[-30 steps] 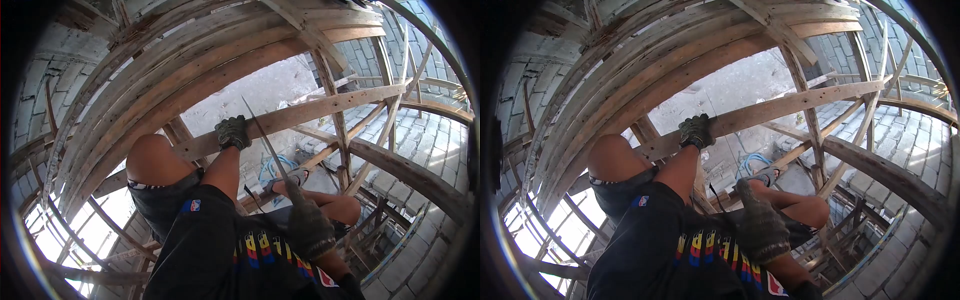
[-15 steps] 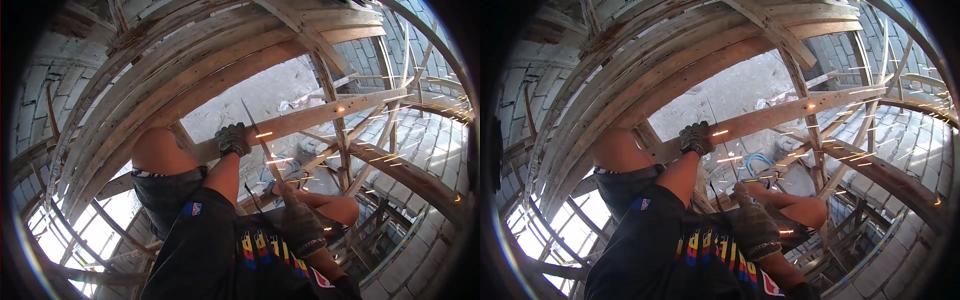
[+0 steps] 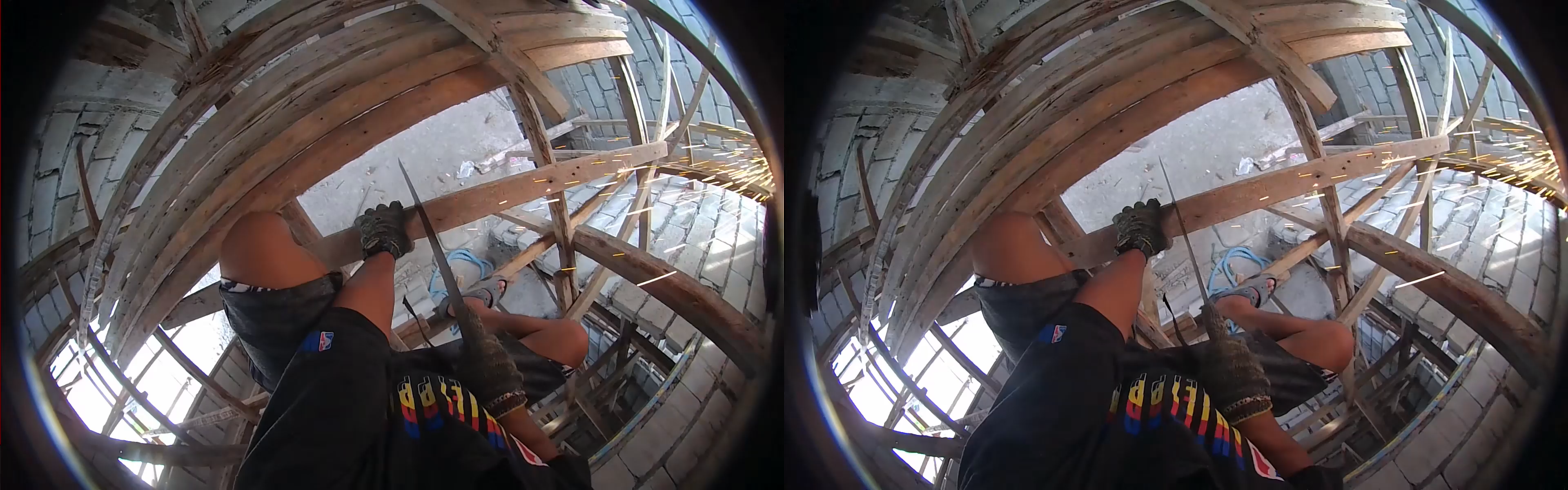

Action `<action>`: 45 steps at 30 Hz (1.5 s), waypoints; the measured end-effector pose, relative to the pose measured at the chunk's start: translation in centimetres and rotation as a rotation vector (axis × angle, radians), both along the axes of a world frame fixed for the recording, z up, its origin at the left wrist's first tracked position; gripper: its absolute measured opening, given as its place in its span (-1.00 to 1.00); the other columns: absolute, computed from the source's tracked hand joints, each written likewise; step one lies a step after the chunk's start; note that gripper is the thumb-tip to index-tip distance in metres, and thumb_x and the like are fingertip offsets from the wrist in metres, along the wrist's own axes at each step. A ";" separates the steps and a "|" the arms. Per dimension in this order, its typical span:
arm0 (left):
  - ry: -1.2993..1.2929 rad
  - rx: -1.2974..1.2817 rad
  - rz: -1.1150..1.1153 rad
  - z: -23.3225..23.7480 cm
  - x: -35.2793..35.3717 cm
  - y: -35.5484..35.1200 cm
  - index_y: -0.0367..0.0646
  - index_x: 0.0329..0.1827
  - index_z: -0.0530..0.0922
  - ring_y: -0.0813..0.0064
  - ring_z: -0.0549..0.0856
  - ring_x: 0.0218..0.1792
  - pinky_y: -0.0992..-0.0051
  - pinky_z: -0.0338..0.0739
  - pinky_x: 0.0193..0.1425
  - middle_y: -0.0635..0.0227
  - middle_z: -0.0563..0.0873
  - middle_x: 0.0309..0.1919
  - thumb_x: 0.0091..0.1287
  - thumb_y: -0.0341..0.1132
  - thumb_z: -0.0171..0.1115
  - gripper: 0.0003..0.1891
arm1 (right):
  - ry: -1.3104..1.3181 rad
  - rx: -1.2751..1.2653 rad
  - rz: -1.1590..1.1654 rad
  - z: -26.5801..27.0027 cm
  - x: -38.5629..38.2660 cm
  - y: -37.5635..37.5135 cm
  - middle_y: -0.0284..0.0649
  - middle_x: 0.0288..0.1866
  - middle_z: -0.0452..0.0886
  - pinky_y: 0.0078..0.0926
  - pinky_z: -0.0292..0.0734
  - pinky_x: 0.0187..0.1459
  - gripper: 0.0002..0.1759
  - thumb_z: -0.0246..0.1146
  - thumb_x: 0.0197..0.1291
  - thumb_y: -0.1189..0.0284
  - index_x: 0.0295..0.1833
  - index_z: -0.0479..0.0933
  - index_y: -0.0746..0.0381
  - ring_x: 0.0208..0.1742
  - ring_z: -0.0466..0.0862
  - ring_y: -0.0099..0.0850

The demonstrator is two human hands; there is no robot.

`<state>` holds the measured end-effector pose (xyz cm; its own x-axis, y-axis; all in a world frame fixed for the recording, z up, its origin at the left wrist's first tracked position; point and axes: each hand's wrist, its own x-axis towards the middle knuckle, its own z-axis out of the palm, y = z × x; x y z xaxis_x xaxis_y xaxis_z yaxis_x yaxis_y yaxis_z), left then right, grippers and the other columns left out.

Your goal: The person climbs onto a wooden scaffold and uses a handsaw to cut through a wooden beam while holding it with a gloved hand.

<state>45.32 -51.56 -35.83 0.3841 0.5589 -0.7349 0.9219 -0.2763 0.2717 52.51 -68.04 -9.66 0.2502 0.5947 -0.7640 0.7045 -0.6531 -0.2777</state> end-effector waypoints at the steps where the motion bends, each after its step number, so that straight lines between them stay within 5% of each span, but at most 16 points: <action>1: -0.002 0.008 0.007 -0.2 0.0 0.0 0.05 0.30 0.57 0.03 0.69 0.27 -0.03 0.52 0.38 0.17 0.72 0.17 -0.10 -0.06 0.67 -0.20 | -0.015 -0.005 0.024 -0.6 0.0 0.1 0.23 -0.05 0.74 0.05 0.67 0.11 -0.22 0.16 0.32 0.48 0.67 0.19 0.23 0.05 0.78 0.11; 4: 0.003 -0.016 0.013 0.3 0.2 0.3 0.05 0.31 0.56 0.03 0.69 0.28 -0.01 0.51 0.40 0.17 0.72 0.17 -0.11 -0.06 0.68 -0.19 | -0.117 0.085 0.204 -14.9 2.0 0.6 0.23 -0.06 0.74 0.08 0.66 0.10 -0.22 0.15 0.32 0.50 0.67 0.19 0.17 0.04 0.78 0.13; 6: -0.010 -0.008 0.023 -0.2 0.0 -0.2 0.05 0.31 0.56 0.05 0.68 0.29 0.00 0.50 0.41 0.17 0.72 0.18 -0.11 -0.06 0.69 -0.18 | -0.087 0.099 0.196 -19.8 3.3 0.6 0.22 -0.09 0.74 0.11 0.65 0.07 -0.21 0.16 0.31 0.50 0.67 0.19 0.13 0.00 0.77 0.16; 12: -0.001 -0.022 0.016 -0.2 0.0 0.3 0.05 0.31 0.56 0.04 0.68 0.29 -0.01 0.51 0.40 0.17 0.73 0.18 -0.11 -0.04 0.70 -0.18 | -0.045 0.145 -0.086 -2.3 -1.0 -0.7 0.23 -0.03 0.73 0.10 0.63 0.05 -0.21 0.24 0.31 0.45 0.65 0.20 0.23 0.03 0.76 0.15; 14: -0.008 -0.012 0.013 -0.2 0.1 0.2 0.05 0.31 0.56 0.03 0.68 0.29 -0.03 0.51 0.39 0.17 0.73 0.19 -0.10 -0.04 0.70 -0.18 | -0.026 0.087 -0.075 -0.8 -0.9 -0.8 0.23 0.00 0.72 0.13 0.62 0.04 -0.19 0.25 0.31 0.44 0.66 0.19 0.22 0.03 0.75 0.15; 16: -0.014 0.005 0.028 -0.4 0.1 0.0 0.04 0.31 0.56 0.02 0.68 0.30 -0.04 0.52 0.39 0.16 0.73 0.19 -0.10 -0.03 0.70 -0.18 | -0.011 0.069 -0.070 -2.3 -0.3 -0.2 0.24 0.02 0.71 0.14 0.61 0.05 -0.17 0.25 0.30 0.44 0.67 0.17 0.23 0.03 0.74 0.16; 19: -0.008 -0.036 0.014 0.1 0.1 0.5 0.05 0.30 0.56 0.02 0.67 0.31 -0.05 0.52 0.38 0.16 0.73 0.19 -0.09 -0.03 0.70 -0.19 | -0.036 0.167 0.015 -14.6 2.5 3.6 0.28 0.02 0.70 0.19 0.60 0.06 -0.19 0.19 0.33 0.46 0.68 0.13 0.18 0.03 0.72 0.23; 22: -0.036 -0.018 0.020 0.1 -0.2 0.3 0.05 0.30 0.57 0.01 0.67 0.31 -0.04 0.52 0.38 0.16 0.74 0.19 -0.09 -0.06 0.68 -0.20 | -0.063 0.086 -0.103 -13.3 2.0 7.9 0.28 -0.01 0.70 0.19 0.59 0.07 -0.20 0.13 0.34 0.51 0.69 0.12 0.10 0.04 0.71 0.26; 24: -0.040 -0.022 0.019 0.1 -0.2 0.5 0.05 0.30 0.57 0.01 0.67 0.30 -0.05 0.52 0.38 0.16 0.74 0.18 -0.09 -0.07 0.68 -0.21 | -0.050 -0.026 -0.102 -8.6 1.2 5.2 0.28 -0.03 0.70 0.16 0.60 0.08 -0.21 0.12 0.35 0.50 0.69 0.14 0.03 0.06 0.72 0.23; 27: -0.041 -0.005 0.029 -0.8 -0.2 -0.1 0.05 0.31 0.56 0.02 0.67 0.30 -0.06 0.51 0.38 0.16 0.73 0.18 -0.09 -0.08 0.68 -0.20 | -0.052 0.171 -0.014 -5.3 0.7 -2.1 0.26 -0.09 0.72 0.18 0.60 0.05 -0.20 0.14 0.35 0.50 0.70 0.14 0.01 0.02 0.74 0.22; 30: -0.030 -0.002 0.038 -1.0 0.0 -0.2 0.05 0.32 0.55 0.02 0.68 0.30 -0.08 0.50 0.38 0.16 0.72 0.18 -0.09 -0.06 0.68 -0.18 | -0.020 0.123 -0.045 -3.9 0.4 -1.2 0.23 -0.12 0.73 0.19 0.61 0.02 -0.18 0.17 0.33 0.50 0.70 0.15 -0.01 -0.01 0.75 0.23; 35: -0.017 -0.048 0.026 -0.4 0.2 0.5 0.06 0.33 0.55 0.03 0.68 0.29 -0.08 0.50 0.39 0.16 0.71 0.19 -0.10 -0.05 0.69 -0.17 | -0.079 0.188 -0.087 -17.1 3.0 9.0 0.27 -0.11 0.74 0.22 0.61 0.00 -0.17 0.10 0.28 0.57 0.68 0.17 -0.03 0.02 0.73 0.29; 42: -0.033 -0.026 0.028 -0.4 0.0 0.2 0.06 0.30 0.57 0.02 0.68 0.29 -0.10 0.51 0.37 0.17 0.73 0.17 -0.10 -0.04 0.69 -0.20 | -0.046 -0.027 -0.072 -1.0 -0.2 2.2 0.32 0.10 0.68 0.24 0.55 0.16 -0.22 0.09 0.32 0.53 0.67 0.18 0.02 0.12 0.70 0.28; 45: -0.013 -0.006 0.052 0.0 0.1 0.3 0.08 0.29 0.60 0.06 0.69 0.27 -0.05 0.51 0.36 0.20 0.73 0.17 -0.09 -0.10 0.67 -0.23 | -0.012 0.031 -0.076 -4.2 0.3 1.2 0.31 0.05 0.69 0.24 0.57 0.15 -0.21 0.11 0.32 0.51 0.67 0.17 0.00 0.10 0.71 0.28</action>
<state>45.42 -51.24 -35.86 0.3645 0.5742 -0.7331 0.9312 -0.2265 0.2856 52.84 -66.81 -13.89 0.3044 0.5971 -0.7422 0.6563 -0.6961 -0.2909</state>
